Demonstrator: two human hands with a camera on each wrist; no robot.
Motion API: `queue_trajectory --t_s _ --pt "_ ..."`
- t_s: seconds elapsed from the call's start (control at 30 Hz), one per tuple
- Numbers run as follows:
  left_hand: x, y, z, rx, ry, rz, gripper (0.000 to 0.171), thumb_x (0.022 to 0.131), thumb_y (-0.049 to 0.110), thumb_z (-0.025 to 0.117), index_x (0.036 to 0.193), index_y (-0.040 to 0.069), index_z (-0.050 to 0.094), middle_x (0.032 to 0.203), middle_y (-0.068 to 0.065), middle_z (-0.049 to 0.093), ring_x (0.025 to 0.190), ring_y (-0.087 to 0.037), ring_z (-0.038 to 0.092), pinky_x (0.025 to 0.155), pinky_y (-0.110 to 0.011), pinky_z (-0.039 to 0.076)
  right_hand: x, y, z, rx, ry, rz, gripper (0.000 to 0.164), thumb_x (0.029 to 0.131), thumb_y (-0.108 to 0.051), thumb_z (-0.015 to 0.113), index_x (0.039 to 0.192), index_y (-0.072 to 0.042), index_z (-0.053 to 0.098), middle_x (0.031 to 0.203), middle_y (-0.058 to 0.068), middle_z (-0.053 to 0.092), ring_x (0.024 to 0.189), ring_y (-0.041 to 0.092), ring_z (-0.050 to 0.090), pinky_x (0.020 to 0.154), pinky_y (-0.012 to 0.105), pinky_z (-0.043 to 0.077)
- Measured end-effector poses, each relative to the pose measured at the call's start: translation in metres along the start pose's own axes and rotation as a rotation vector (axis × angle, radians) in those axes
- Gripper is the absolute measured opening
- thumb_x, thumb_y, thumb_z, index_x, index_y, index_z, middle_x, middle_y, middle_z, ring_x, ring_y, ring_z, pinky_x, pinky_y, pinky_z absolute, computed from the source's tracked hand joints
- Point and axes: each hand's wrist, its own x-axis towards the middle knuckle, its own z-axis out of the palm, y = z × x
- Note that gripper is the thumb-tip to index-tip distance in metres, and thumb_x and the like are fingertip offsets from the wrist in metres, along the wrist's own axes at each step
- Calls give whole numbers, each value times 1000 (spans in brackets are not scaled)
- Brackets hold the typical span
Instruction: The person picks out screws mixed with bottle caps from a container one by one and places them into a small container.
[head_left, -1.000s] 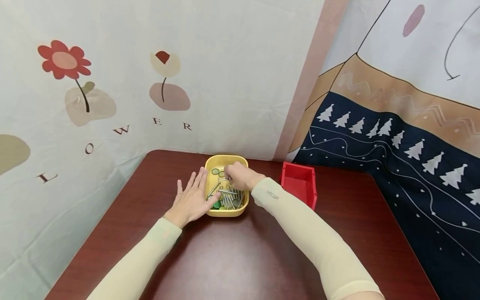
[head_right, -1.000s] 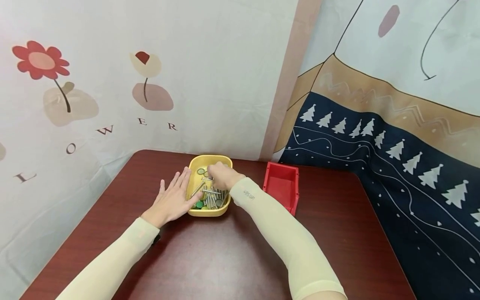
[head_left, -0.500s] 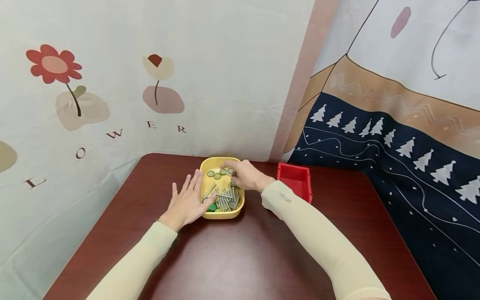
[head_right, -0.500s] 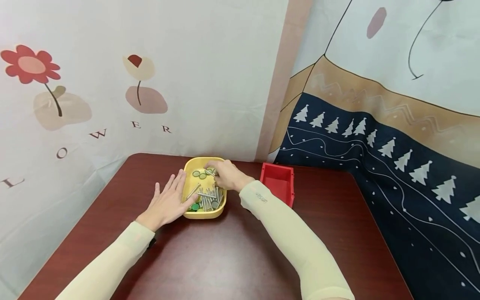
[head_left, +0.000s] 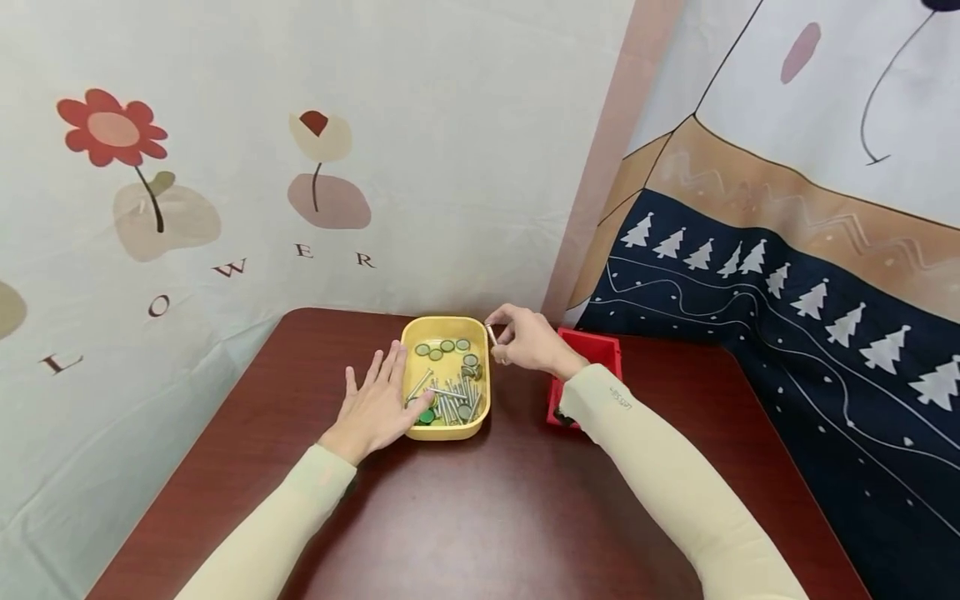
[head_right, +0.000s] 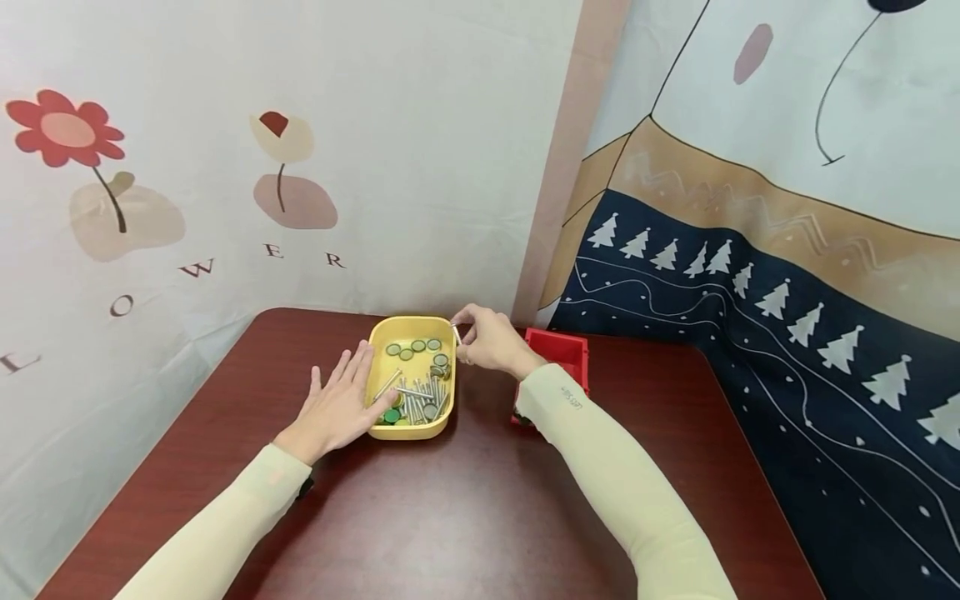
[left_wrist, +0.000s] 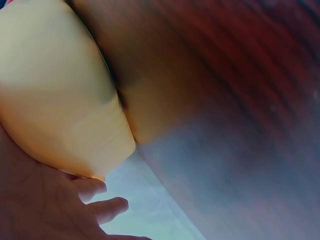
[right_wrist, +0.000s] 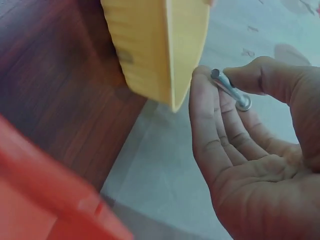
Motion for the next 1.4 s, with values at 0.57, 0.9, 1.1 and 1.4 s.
queue_trajectory --t_s 0.57,0.9,1.1,1.4 --pt "1 -2 1 -5 1 0 105 114 71 52 189 9 11 199 -11 7 184 -46 15 138 -89 6 -35 47 -57 295 32 208 47 108 1 76 153 5 62 122 29 80 94 29 86 94 47 73" --pt "1 -2 1 -8 -5 2 106 114 71 52 189 8 10 199 -11 6 184 -46 14 138 -89 4 -44 67 -66 264 81 389 53 107 1 74 157 8 55 109 24 80 83 19 79 96 45 72" --pt "3 -2 2 4 2 6 106 114 71 52 189 9 10 199 -11 7 184 -46 15 137 -90 5 -43 72 -62 263 65 446 52 105 5 72 154 12 54 110 24 77 81 20 77 91 42 73" --pt "2 -2 2 7 11 0 105 114 71 53 189 9 12 199 -12 6 184 -47 12 137 -91 3 -39 75 -52 276 18 484 53 106 7 70 155 14 53 117 25 73 85 20 76 96 48 72"
